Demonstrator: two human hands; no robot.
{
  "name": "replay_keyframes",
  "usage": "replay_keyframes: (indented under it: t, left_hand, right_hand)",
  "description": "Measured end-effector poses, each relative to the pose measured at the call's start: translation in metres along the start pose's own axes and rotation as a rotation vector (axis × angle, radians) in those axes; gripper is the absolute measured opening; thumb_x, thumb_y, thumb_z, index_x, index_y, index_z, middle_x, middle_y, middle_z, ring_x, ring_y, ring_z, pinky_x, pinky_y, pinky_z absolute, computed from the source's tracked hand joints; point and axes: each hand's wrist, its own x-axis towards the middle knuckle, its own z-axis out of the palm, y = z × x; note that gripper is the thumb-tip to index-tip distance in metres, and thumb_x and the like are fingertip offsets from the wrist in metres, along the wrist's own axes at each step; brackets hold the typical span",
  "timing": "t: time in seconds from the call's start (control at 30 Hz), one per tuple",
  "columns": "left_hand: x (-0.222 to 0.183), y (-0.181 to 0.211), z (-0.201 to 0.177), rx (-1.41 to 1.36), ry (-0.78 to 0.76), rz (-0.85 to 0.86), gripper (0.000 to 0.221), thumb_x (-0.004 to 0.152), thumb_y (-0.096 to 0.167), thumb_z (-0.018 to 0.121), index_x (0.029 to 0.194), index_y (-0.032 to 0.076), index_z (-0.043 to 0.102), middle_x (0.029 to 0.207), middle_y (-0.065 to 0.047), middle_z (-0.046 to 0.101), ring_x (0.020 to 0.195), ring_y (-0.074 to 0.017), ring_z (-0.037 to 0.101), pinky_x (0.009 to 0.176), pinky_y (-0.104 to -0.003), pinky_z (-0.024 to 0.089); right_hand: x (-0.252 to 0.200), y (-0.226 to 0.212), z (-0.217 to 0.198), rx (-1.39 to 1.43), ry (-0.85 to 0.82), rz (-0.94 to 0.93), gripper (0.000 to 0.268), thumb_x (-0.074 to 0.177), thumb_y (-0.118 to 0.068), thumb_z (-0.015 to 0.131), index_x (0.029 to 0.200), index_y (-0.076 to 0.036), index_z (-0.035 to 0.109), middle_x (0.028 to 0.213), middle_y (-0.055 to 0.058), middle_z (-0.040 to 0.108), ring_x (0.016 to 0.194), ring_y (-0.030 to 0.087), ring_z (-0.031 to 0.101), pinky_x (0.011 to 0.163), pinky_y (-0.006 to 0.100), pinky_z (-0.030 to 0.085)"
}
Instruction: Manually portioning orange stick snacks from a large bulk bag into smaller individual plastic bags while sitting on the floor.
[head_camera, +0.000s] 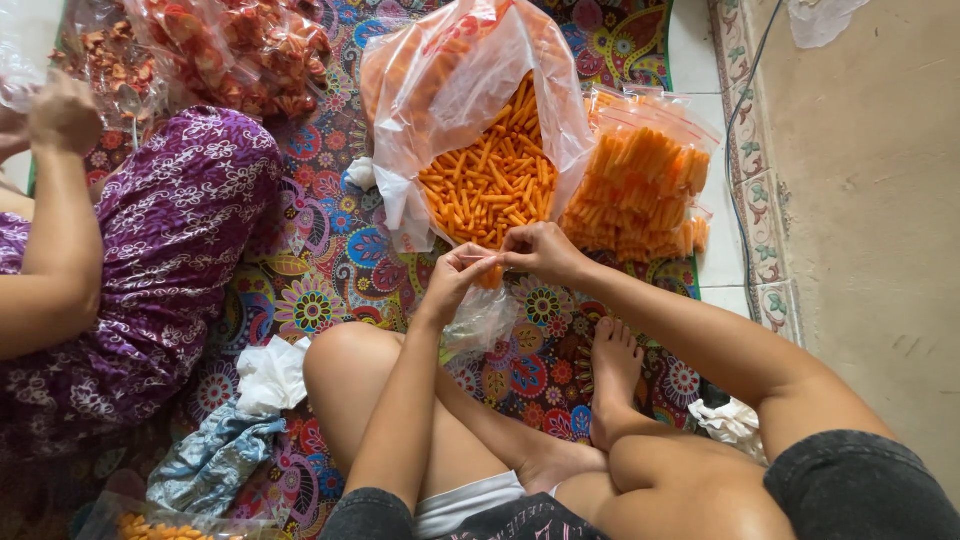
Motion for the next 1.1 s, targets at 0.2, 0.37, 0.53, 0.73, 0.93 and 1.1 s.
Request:
replay_keyframes:
  t: [0.2, 0.37, 0.53, 0.73, 0.93, 1.1]
  left_hand:
    - [0.007, -0.005, -0.005, -0.026, 0.04, 0.014, 0.01, 0.085, 0.013, 0.082, 0.091, 0.005, 0.078, 0.066, -0.003, 0.068, 0.066, -0.0038, 0.059, 0.067, -0.019, 0.05]
    - [0.006, 0.002, -0.003, -0.029, 0.052, 0.023, 0.01, 0.084, 0.012, 0.083, 0.089, 0.006, 0.078, 0.067, -0.002, 0.07, 0.067, -0.0032, 0.06, 0.067, -0.019, 0.05]
    - [0.005, 0.012, -0.005, -0.046, 0.07, 0.033, 0.009, 0.084, 0.012, 0.083, 0.088, 0.006, 0.077, 0.074, -0.002, 0.074, 0.069, -0.0034, 0.062, 0.069, -0.02, 0.053]
    - [0.003, 0.012, -0.011, -0.084, 0.085, 0.041, 0.009, 0.083, 0.012, 0.083, 0.085, 0.007, 0.076, 0.083, -0.005, 0.076, 0.075, -0.0053, 0.066, 0.073, -0.023, 0.055]
    - [-0.005, 0.008, -0.006, -0.04, 0.004, 0.038, 0.008, 0.084, 0.009, 0.082, 0.08, 0.007, 0.076, 0.085, -0.007, 0.076, 0.082, -0.0078, 0.065, 0.081, -0.026, 0.053]
    - [-0.006, 0.003, -0.006, 0.028, -0.065, 0.028, 0.009, 0.09, 0.011, 0.077, 0.084, 0.004, 0.078, 0.089, -0.006, 0.076, 0.089, -0.0099, 0.064, 0.089, -0.03, 0.053]
  right_hand:
    - [0.001, -0.01, 0.0, 0.019, 0.015, -0.026, 0.009, 0.082, -0.023, 0.078, 0.084, -0.014, 0.077, 0.066, 0.0, 0.072, 0.064, 0.015, 0.067, 0.065, 0.03, 0.053]
    - [0.0, -0.013, -0.001, 0.01, 0.01, -0.052, 0.01, 0.083, -0.021, 0.078, 0.085, -0.012, 0.076, 0.067, 0.003, 0.071, 0.064, 0.018, 0.066, 0.064, 0.032, 0.053]
    - [0.002, -0.011, -0.006, 0.067, -0.015, -0.055, 0.009, 0.085, -0.018, 0.078, 0.085, -0.01, 0.076, 0.066, 0.004, 0.07, 0.061, 0.016, 0.065, 0.061, 0.029, 0.052]
    - [-0.001, -0.014, -0.013, 0.119, -0.04, -0.021, 0.01, 0.082, -0.02, 0.08, 0.083, -0.011, 0.075, 0.066, 0.002, 0.07, 0.06, 0.012, 0.065, 0.06, 0.028, 0.052]
    - [-0.006, 0.0, -0.005, -0.01, -0.108, -0.095, 0.02, 0.085, -0.026, 0.08, 0.089, -0.008, 0.073, 0.071, 0.011, 0.07, 0.067, 0.026, 0.066, 0.065, 0.04, 0.051]
    - [-0.015, 0.0, -0.001, -0.002, -0.097, -0.11, 0.022, 0.09, -0.026, 0.076, 0.077, -0.01, 0.069, 0.061, 0.004, 0.064, 0.059, 0.02, 0.06, 0.059, 0.032, 0.046]
